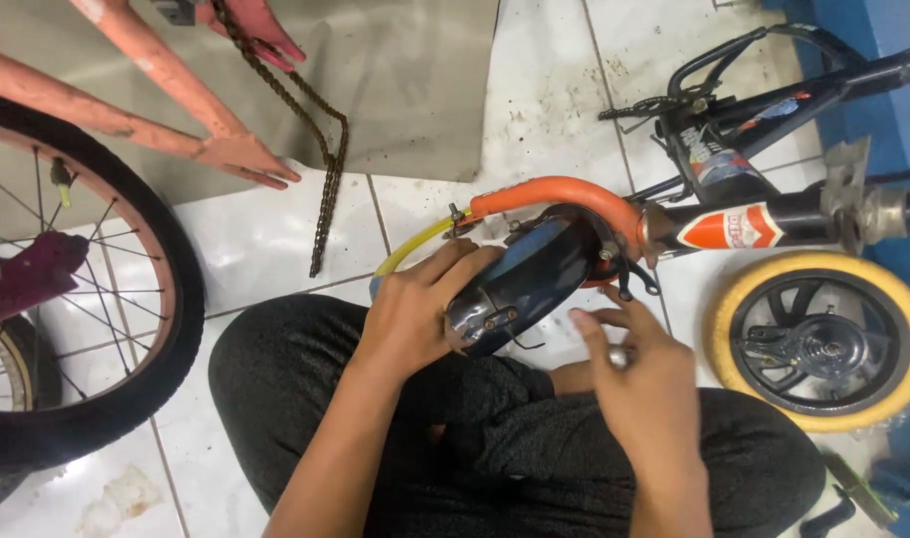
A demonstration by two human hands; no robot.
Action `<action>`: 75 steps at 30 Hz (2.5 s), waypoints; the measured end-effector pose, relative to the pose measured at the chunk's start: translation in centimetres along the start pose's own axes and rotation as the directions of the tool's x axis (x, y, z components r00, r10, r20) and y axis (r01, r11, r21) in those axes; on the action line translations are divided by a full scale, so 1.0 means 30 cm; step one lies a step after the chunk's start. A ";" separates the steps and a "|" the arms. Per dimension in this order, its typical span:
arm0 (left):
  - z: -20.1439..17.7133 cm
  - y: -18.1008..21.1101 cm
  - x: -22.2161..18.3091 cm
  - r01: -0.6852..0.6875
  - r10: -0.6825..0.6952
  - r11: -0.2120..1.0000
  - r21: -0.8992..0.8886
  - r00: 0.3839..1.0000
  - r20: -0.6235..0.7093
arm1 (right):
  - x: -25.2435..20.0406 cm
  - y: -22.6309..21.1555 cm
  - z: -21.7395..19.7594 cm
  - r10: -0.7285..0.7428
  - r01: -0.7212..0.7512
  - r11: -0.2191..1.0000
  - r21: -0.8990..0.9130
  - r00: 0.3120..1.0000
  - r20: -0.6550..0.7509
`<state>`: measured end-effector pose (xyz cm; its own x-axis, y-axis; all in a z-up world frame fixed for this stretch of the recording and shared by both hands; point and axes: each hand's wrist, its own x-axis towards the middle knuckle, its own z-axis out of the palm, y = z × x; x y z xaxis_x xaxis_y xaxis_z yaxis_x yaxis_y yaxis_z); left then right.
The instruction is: Loosening the axle nuts on a small bicycle wheel using a wrench while sitting on the floor.
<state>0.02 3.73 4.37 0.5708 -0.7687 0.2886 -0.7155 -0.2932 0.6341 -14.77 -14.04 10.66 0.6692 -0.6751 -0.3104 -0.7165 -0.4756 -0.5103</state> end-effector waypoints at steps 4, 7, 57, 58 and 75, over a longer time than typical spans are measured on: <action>0.001 -0.008 -0.001 -0.008 0.008 1.000 -0.005 1.000 0.003 | 0.030 -0.019 -0.110 0.097 -0.094 0.995 0.043 0.993 -0.062; 0.002 -0.024 -0.002 -0.008 0.008 1.000 0.010 1.000 0.000 | 0.085 0.052 -0.141 0.129 -0.118 0.990 0.078 0.979 -0.156; 0.066 -0.047 -0.091 -0.211 0.175 0.968 0.134 0.955 0.239 | -0.132 0.295 0.181 0.382 -0.343 0.892 0.295 0.921 -0.083; 0.062 -0.048 -0.088 -0.215 0.179 0.967 0.135 0.954 0.241 | -0.125 0.278 0.172 0.383 -0.343 0.890 0.299 0.920 -0.085; 0.039 -0.009 -0.106 -0.131 0.123 0.991 0.027 0.972 0.198 | -0.229 -0.004 -0.044 0.086 -0.095 0.995 0.009 0.934 0.347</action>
<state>-2.09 5.59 2.43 0.3872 -0.8963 0.2162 -0.7943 -0.2053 0.5717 -19.56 -10.09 13.92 0.6318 -0.4760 -0.6118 -0.7749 -0.4042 -0.4859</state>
